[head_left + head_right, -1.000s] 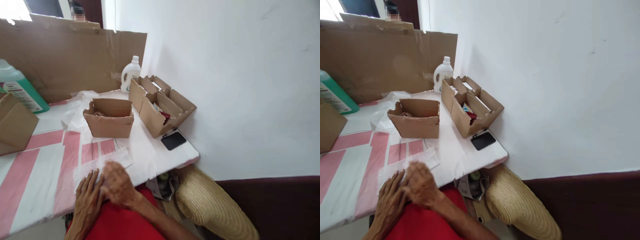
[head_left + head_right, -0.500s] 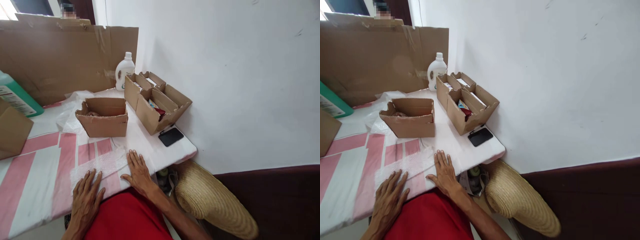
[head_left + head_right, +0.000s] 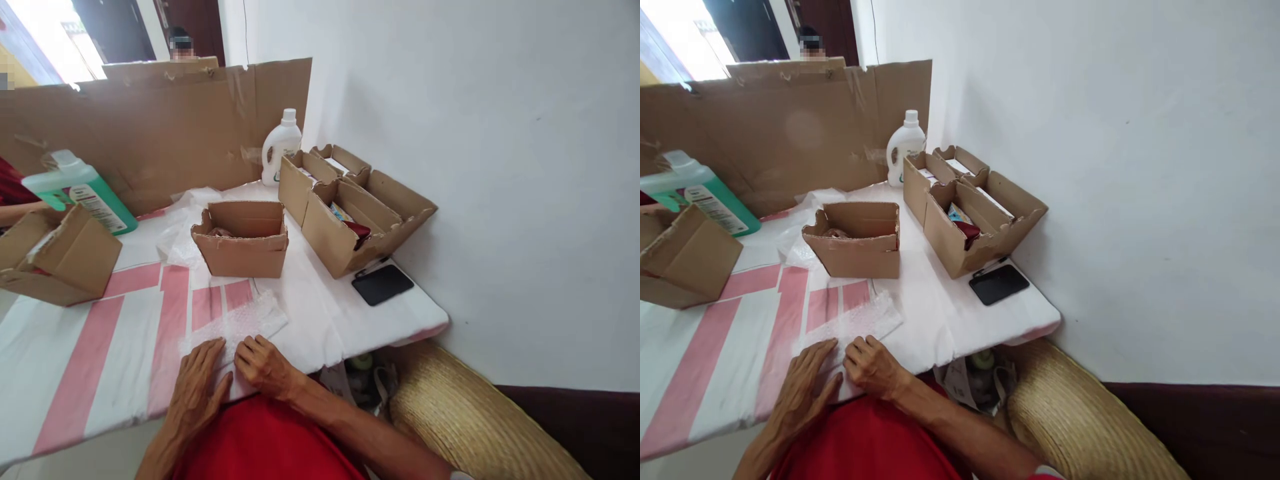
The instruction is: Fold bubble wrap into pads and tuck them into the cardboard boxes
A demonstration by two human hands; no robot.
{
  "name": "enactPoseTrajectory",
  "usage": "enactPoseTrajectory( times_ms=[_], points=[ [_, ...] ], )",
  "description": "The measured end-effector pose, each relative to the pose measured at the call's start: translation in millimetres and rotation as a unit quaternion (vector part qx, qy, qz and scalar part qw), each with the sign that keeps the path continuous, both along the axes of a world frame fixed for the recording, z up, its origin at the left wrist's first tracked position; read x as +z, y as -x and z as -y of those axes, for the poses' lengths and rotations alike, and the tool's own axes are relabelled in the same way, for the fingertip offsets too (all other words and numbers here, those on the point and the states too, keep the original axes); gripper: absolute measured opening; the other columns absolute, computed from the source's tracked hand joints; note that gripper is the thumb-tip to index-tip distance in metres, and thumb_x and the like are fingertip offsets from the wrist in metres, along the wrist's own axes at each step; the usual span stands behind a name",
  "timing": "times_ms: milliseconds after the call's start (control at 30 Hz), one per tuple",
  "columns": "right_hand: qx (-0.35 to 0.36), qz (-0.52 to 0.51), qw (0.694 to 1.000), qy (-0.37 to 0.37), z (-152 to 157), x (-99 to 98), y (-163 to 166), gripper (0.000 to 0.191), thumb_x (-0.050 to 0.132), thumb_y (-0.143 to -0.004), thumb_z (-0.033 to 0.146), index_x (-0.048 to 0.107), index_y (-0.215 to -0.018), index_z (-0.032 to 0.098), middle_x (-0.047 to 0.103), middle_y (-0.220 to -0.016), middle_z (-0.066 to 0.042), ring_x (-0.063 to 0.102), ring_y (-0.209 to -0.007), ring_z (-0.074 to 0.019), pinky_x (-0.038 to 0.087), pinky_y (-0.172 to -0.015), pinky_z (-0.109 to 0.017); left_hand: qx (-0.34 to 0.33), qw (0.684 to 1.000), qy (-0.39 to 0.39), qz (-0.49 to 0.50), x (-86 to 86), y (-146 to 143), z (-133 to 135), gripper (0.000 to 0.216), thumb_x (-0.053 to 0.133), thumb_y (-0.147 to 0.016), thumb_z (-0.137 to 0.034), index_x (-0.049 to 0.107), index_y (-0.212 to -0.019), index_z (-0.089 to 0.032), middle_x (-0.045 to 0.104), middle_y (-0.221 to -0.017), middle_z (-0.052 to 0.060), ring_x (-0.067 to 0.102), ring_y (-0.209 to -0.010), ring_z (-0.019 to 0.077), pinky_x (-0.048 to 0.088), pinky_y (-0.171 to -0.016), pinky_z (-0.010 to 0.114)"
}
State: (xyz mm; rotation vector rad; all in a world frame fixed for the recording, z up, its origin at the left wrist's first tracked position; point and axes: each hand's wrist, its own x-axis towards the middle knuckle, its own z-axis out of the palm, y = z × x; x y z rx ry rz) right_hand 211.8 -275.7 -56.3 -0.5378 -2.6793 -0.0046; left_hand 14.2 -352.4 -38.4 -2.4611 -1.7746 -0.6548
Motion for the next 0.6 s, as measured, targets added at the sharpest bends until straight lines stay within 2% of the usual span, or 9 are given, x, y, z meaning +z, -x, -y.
enactPoseTrajectory(
  times_ms=[67, 167, 333, 433, 533, 600],
  points=[
    [-0.016, -0.023, 1.0, 0.002, -3.9, -3.9, -12.3, 0.017, 0.055, -0.099, 0.012, 0.063, -0.085, 0.015, 0.064, -0.083, -0.006, 0.054, -0.08, -0.0201, 0.04, -0.069, -0.033, -0.031, 0.999, 0.009, 0.003, 5.1, -1.5, -0.4, 0.047, 0.061, -0.091, -0.029, 0.052, -0.136, -0.021, 0.069, -0.125, 0.009, 0.064, -0.112, 0.022, 0.05, -0.09, 0.035],
    [-0.054, -0.082, 0.995, 0.026, -9.6, -9.8, -34.7, 0.017, 0.054, -0.098, 0.012, 0.062, -0.084, 0.016, 0.064, -0.082, -0.005, 0.054, -0.077, -0.0193, 0.04, -0.069, -0.032, -0.075, 0.997, 0.005, -0.02, 9.9, -6.3, 2.7, 0.041, 0.06, -0.09, -0.023, 0.057, -0.131, -0.022, 0.069, -0.124, 0.008, 0.064, -0.113, 0.0216, 0.048, -0.093, 0.035],
    [-0.076, -0.179, 0.977, 0.088, -10.2, -11.5, -61.5, 0.015, 0.049, -0.099, 0.013, 0.063, -0.096, 0.017, 0.07, -0.093, -0.007, 0.059, -0.084, -0.0185, 0.045, -0.076, -0.031, -0.151, 0.987, -0.043, -0.033, 13.6, -4.9, 4.1, 0.042, 0.046, -0.089, -0.006, 0.062, -0.125, -0.021, 0.074, -0.116, 0.005, 0.065, -0.113, 0.019, 0.045, -0.095, 0.034],
    [-0.075, -0.157, 0.979, 0.108, -1.2, -0.6, -66.2, 0.016, 0.054, -0.095, 0.014, 0.063, -0.109, 0.017, 0.069, -0.109, -0.01, 0.06, -0.097, -0.0216, 0.047, -0.084, -0.034, -0.173, 0.982, -0.073, 0.012, 21.6, -5.4, 0.8, 0.04, 0.044, -0.088, -0.003, 0.065, -0.117, -0.021, 0.076, -0.105, 0.004, 0.066, -0.107, 0.0173, 0.046, -0.094, 0.031],
    [-0.06, -0.116, 0.98, 0.148, 12.1, 10.5, -66.2, 0.042, 0.065, -0.088, 0.025, 0.058, -0.128, 0.016, 0.063, -0.131, -0.014, 0.054, -0.117, -0.0281, 0.045, -0.097, -0.042, -0.177, 0.982, -0.046, 0.055, 35.0, -15.0, -0.6, 0.039, 0.046, -0.088, -0.003, 0.065, -0.116, -0.023, 0.075, -0.094, 0.002, 0.069, -0.09, 0.0154, 0.05, -0.083, 0.028],
    [-0.041, -0.119, 0.976, 0.179, 20.9, 11.8, -65.3, 0.033, 0.061, -0.089, 0.022, 0.06, -0.122, 0.017, 0.067, -0.12, -0.011, 0.056, -0.111, -0.0258, 0.046, -0.095, -0.04, -0.181, 0.981, 0.011, 0.075, 44.9, -24.2, -2.0, 0.039, 0.05, -0.089, -0.007, 0.066, -0.118, -0.027, 0.074, -0.089, 0.001, 0.068, -0.08, 0.015, 0.052, -0.075, 0.027]
  ],
)
